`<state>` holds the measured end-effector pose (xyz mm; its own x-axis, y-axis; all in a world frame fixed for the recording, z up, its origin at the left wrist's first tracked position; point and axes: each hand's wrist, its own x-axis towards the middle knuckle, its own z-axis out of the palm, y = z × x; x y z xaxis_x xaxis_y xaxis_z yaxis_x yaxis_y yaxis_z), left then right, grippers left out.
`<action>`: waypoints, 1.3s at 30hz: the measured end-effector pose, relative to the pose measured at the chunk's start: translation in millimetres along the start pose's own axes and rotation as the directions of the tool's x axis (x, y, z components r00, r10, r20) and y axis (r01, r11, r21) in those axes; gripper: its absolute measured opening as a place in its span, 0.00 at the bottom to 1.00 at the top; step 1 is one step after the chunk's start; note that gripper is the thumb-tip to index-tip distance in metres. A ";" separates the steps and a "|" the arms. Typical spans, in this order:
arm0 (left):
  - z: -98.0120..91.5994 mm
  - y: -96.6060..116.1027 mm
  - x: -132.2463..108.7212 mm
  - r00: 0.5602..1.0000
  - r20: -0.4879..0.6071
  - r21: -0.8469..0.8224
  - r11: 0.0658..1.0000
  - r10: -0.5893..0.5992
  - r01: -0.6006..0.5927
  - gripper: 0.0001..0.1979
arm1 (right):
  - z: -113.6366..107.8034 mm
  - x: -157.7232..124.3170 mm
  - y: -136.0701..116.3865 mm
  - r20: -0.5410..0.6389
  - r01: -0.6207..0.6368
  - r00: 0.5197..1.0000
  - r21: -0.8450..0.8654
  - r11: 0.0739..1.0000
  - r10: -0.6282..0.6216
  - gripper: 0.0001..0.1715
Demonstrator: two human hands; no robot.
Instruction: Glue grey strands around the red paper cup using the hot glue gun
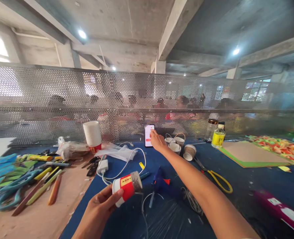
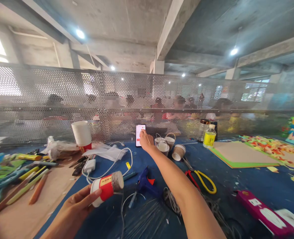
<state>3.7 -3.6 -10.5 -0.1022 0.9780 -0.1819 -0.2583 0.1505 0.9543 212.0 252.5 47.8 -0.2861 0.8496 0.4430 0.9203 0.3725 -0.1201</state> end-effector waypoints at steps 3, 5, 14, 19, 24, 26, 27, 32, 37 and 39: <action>4.4 3.1 -4.5 0.998 -0.024 -0.037 0.998 0.058 -0.059 0.19 | -2.2 -5.0 0.3 0.003 -0.003 1.000 0.001 1.000 0.003 0.20; 6.5 3.0 -5.7 0.997 -0.025 -0.065 0.995 0.072 -0.073 0.17 | -3.1 -6.9 0.9 0.004 -0.011 1.000 0.003 1.000 0.011 0.20; 3.7 -0.5 0.1 0.999 0.010 -0.113 0.992 0.054 -0.052 0.18 | -14.9 -19.4 -1.9 -0.011 -0.013 1.000 0.057 0.998 0.013 0.17; 8.5 6.8 -6.5 0.995 0.015 -0.116 0.988 0.101 -0.099 0.20 | -35.2 -49.4 -10.7 -0.058 -0.018 0.998 0.112 0.994 0.024 0.14; 13.8 11.7 -15.9 0.990 0.068 -0.115 0.986 0.125 -0.117 0.20 | -57.7 -110.1 -28.1 -0.012 -0.051 0.998 0.387 0.921 0.060 0.11; 13.6 12.0 -17.0 0.986 0.067 -0.111 0.983 0.152 -0.144 0.20 | -63.9 -137.7 -34.2 0.057 -0.087 0.996 0.553 0.829 0.067 0.10; 13.2 11.9 -17.1 0.982 0.073 -0.107 0.980 0.173 -0.165 0.20 | -65.8 -150.8 -36.5 0.089 -0.114 0.993 0.616 0.779 0.075 0.09; 13.9 12.5 -17.5 0.972 0.126 -0.112 0.976 0.201 -0.187 0.19 | -66.8 -204.1 -43.1 0.296 -0.312 0.948 0.813 0.491 0.113 0.14; 19.3 17.6 -23.4 0.958 0.194 -0.097 0.976 0.210 -0.194 0.17 | -73.5 -237.4 -55.9 0.445 -0.445 0.894 0.865 0.233 0.055 0.21; 20.1 18.5 -24.4 0.946 0.219 -0.099 0.970 0.239 -0.222 0.16 | -78.1 -244.3 -62.4 0.459 -0.453 0.888 0.877 0.159 0.000 0.25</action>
<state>20.7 -21.8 16.4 0.0519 0.9928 0.1078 -0.3232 -0.0854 0.9425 245.3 -7.5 16.4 -0.3770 0.9261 -0.0140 0.0420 0.0020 -0.9991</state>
